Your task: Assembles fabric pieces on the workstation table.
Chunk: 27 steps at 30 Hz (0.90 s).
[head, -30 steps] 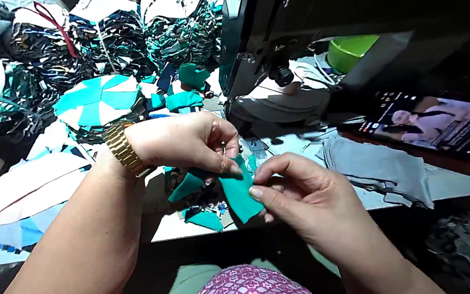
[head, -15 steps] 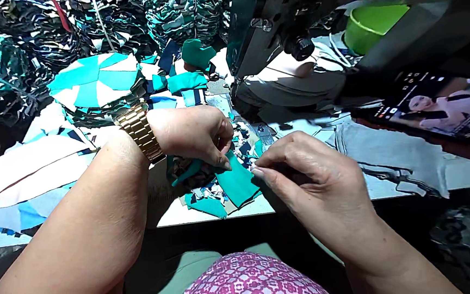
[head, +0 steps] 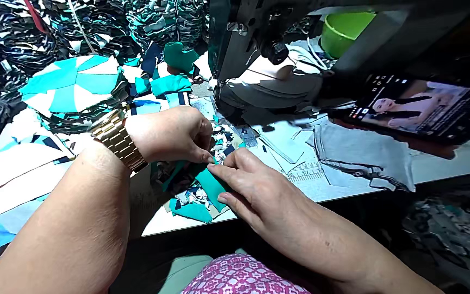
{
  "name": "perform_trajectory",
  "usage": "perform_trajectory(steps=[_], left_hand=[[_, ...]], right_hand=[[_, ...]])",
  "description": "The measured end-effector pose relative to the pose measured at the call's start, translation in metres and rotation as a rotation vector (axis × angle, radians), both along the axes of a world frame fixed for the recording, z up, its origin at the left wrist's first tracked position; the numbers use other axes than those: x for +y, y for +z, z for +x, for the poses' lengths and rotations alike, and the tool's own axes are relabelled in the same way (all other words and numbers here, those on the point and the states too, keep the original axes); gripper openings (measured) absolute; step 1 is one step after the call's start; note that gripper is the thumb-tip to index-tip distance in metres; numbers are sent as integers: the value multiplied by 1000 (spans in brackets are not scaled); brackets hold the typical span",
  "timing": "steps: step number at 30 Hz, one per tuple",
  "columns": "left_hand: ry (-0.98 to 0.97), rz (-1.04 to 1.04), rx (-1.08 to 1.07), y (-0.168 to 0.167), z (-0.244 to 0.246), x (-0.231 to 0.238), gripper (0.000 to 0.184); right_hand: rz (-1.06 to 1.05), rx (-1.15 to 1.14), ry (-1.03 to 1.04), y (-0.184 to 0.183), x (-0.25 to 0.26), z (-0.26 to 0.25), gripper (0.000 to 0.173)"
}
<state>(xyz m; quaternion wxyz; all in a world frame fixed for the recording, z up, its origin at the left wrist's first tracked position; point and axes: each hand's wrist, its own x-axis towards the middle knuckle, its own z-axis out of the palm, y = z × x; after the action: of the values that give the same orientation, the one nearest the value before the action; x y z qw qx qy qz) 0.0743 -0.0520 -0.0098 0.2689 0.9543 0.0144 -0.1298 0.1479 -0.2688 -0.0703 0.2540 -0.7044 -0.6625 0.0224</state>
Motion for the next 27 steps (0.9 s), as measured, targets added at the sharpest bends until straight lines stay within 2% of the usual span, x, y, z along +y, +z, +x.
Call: perform_trajectory(steps=[5,11,13,17,21,24,27], left_hand=[[13,-41,-58,-1,1,4,14],[-12,-298,-102,-1,-2,12,10],[-50,-302,-63,-2,-3,11,12],[-50,-160,14,-7,-1,11,10],[-55,-270,-21,-8,-2,16,7],[-65,-372,-148,-11,-2,22,1],[46,-502,-220,-6,-2,18,4]], right_hand=[[-70,-29,-11,4,2,-3,39],[-69,24,-50,4,-4,-8,37],[-77,30,-42,5,-5,-8,34],[-68,37,-28,5,-7,-8,35],[61,138,7,9,-18,0,28],[205,74,-163,17,-41,26,20],[161,-70,-450,25,-68,62,14]])
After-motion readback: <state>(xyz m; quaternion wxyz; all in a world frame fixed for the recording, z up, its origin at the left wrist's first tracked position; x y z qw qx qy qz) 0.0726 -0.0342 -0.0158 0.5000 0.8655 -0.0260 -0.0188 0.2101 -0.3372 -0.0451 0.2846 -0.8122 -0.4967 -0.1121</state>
